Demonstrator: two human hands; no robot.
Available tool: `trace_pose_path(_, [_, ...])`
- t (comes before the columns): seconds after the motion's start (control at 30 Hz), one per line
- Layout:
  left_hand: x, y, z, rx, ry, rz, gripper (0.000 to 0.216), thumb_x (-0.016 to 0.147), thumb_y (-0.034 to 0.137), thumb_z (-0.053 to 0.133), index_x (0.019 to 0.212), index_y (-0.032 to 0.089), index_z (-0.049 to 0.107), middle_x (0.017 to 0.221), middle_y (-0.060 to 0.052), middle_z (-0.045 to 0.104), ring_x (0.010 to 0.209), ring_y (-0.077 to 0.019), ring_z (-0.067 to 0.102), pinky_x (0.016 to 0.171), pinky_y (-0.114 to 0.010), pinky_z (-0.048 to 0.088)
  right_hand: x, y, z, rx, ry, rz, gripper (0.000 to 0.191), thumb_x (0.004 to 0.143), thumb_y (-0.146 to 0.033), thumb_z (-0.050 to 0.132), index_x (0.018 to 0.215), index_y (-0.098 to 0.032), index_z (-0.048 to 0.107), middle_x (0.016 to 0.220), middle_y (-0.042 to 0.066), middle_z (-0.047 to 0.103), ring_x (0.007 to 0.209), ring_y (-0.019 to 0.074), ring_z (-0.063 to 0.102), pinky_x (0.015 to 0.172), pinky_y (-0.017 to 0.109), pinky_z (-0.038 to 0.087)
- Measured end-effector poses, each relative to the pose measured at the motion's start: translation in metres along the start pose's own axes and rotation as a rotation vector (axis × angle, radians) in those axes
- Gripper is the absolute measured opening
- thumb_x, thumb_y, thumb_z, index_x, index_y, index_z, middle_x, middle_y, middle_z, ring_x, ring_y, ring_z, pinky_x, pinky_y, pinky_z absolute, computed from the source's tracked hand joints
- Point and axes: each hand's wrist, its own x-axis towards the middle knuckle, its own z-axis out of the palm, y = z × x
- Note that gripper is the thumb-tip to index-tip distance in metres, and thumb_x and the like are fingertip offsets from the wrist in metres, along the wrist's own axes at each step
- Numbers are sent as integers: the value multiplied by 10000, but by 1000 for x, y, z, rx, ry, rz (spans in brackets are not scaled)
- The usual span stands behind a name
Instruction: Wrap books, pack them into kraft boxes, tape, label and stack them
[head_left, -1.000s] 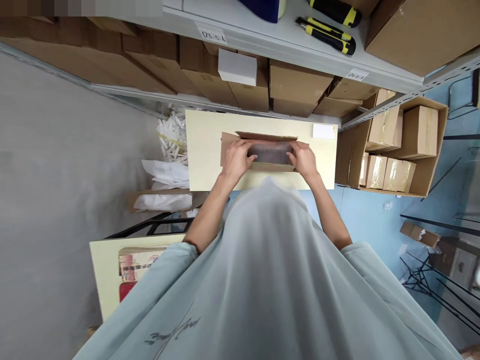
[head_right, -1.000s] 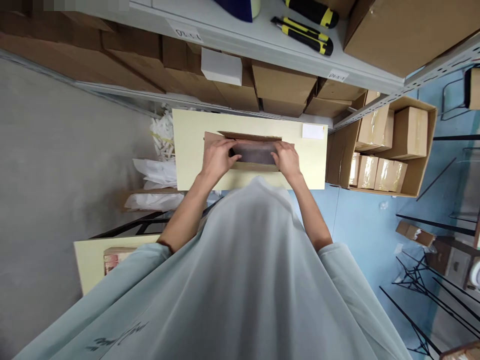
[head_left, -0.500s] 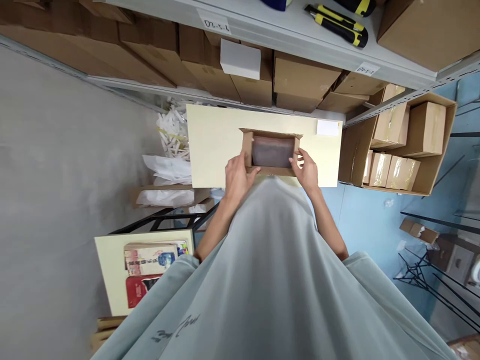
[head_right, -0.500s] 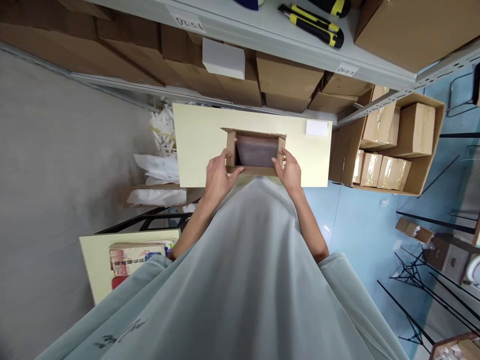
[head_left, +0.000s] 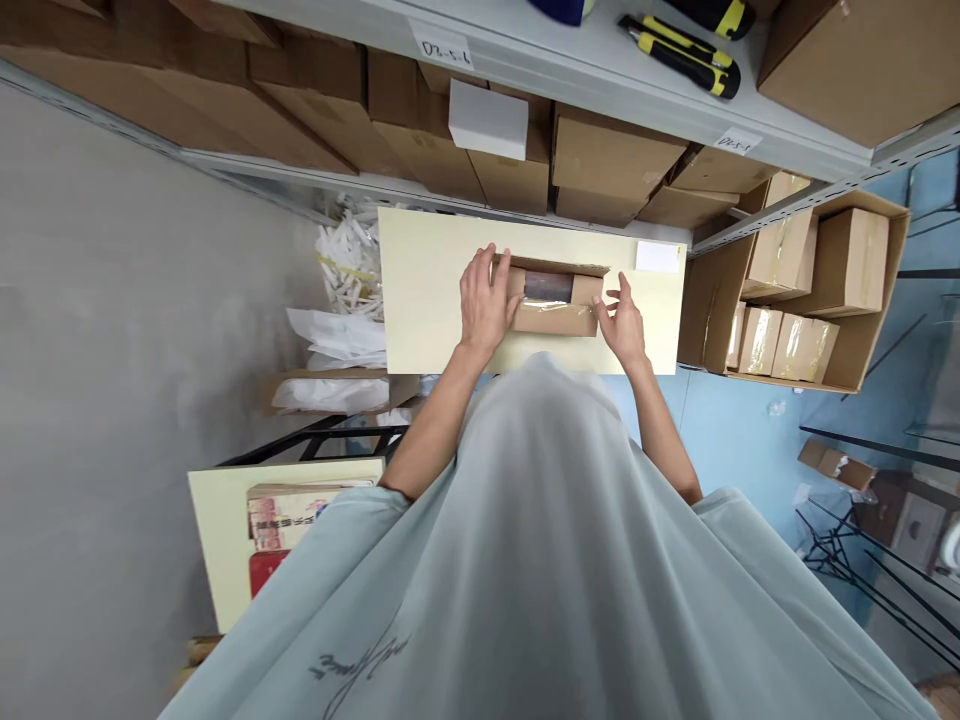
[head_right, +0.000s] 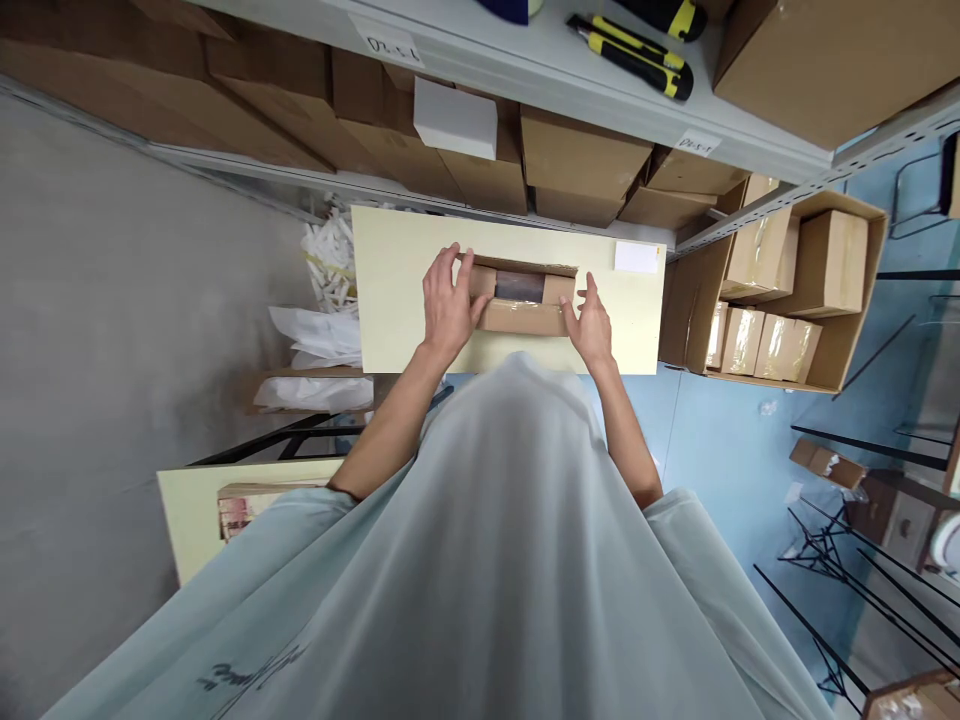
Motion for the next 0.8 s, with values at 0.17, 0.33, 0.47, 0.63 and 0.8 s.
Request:
trace_pose_path(0.17, [10, -18, -7, 34, -42, 39, 332, 1124, 473, 614, 1360, 304, 773, 1368, -145, 753, 1566, -384, 554, 1437, -646, 265, -2, 4, 4, -37, 57, -89, 615, 1184, -548, 466, 1719, -249, 514, 1693, 218, 566, 1399, 312, 687, 1132, 491, 633])
trace_pose_path(0.33, [-6, -32, -4, 28, -119, 73, 330, 1157, 461, 541, 1184, 280, 815, 1323, -141, 768, 1475, -363, 594, 1367, -598, 386, -1, 2, 22, -72, 0, -32, 412, 1170, -433, 506, 1416, -214, 754, 1594, 209, 622, 1345, 330, 717, 1134, 486, 624])
trace_pose_path(0.47, [-13, -36, 4, -33, -124, 50, 280, 1148, 394, 581, 1195, 263, 823, 1424, -145, 732, 1504, -342, 553, 1312, -542, 456, 1, 2, 32, -106, 5, 45, 360, 1171, -405, 522, 1311, -205, 788, 1685, 200, 556, 1185, 293, 769, 1032, 446, 639])
trace_pose_path(0.63, [-5, -31, 16, -64, -85, -89, 173, 1065, 299, 677, 1123, 260, 835, 1374, -135, 734, 1391, -365, 579, 1227, -556, 531, 5, 4, 38, -74, 31, 84, 308, 1165, -371, 555, 1287, -229, 800, 1605, 172, 626, 1219, 275, 768, 1037, 414, 635])
trace_pose_path(0.8, [16, -26, 16, 1, -168, -120, 181, 983, 199, 671, 1006, 251, 843, 1243, -148, 743, 1329, -381, 580, 1189, -564, 567, 9, -7, 35, -136, 13, 137, 280, 1150, -336, 584, 1270, -246, 821, 1594, 150, 635, 1255, 303, 779, 1028, 430, 646])
